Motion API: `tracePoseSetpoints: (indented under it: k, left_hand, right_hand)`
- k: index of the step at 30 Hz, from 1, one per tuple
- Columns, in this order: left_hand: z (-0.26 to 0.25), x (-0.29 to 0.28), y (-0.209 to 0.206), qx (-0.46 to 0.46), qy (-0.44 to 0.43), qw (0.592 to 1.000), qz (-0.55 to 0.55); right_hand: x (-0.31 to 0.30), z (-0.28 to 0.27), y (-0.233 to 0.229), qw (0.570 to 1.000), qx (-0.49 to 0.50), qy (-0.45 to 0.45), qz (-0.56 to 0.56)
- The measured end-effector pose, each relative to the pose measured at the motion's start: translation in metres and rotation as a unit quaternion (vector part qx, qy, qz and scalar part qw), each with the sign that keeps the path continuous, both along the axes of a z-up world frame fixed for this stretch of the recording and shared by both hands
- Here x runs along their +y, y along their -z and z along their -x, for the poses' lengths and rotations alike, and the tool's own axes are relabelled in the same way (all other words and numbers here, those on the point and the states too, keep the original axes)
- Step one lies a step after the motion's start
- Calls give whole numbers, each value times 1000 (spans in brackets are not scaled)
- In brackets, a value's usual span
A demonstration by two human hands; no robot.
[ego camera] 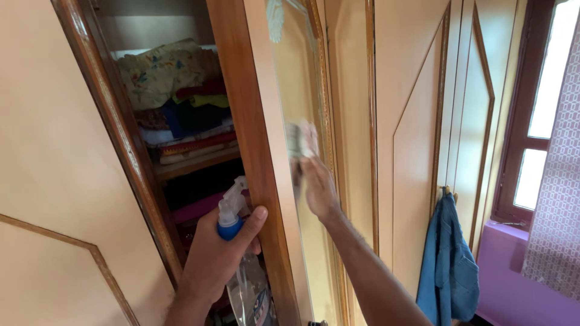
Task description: The person sprays a cleaning solution onto a wardrobe mirror and wipes it with a cloth. They then wipe the wooden wardrobe doors and handles, moving around the room to clean different sections of the furniture.
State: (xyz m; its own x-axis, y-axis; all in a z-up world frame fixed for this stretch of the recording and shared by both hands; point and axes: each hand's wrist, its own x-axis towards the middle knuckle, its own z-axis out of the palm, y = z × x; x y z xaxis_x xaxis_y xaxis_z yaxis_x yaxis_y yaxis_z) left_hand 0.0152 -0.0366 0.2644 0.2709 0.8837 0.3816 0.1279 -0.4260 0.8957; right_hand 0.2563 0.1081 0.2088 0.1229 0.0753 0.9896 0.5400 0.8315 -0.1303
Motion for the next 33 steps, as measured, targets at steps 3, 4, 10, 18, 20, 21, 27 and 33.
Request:
tracePoseSetpoints:
  k: [3,4,10,18,20,21,27,33]
  left_hand:
    - [0,0,1,2,-6,1000,2]
    - [1,-1,1,-1,-7,1000,0]
    - [0,-1,-1,12,-13,1000,1]
    - [1,-2,0,13,-18,1000,-4]
    - [0,-3,-1,12,-14,1000,-4]
    - [0,-4,-2,12,-12,1000,-5]
    - [-4,-9,-4,39,-20,999,-2]
    - [-6,-8,-3,32,-18,999,0]
  right_hand:
    - [29,-22,33,853,284,-205,387]
    - [41,-26,30,862,268,-220,371]
    - [60,-27,-51,955,120,-197,187]
    - [160,-92,61,847,313,-196,382]
    - [171,-97,53,829,333,-194,406]
    - [176,-95,22,841,322,-211,380]
    - [68,-42,-117,941,147,-250,175]
    - [-28,4,15,999,-47,-16,-12]
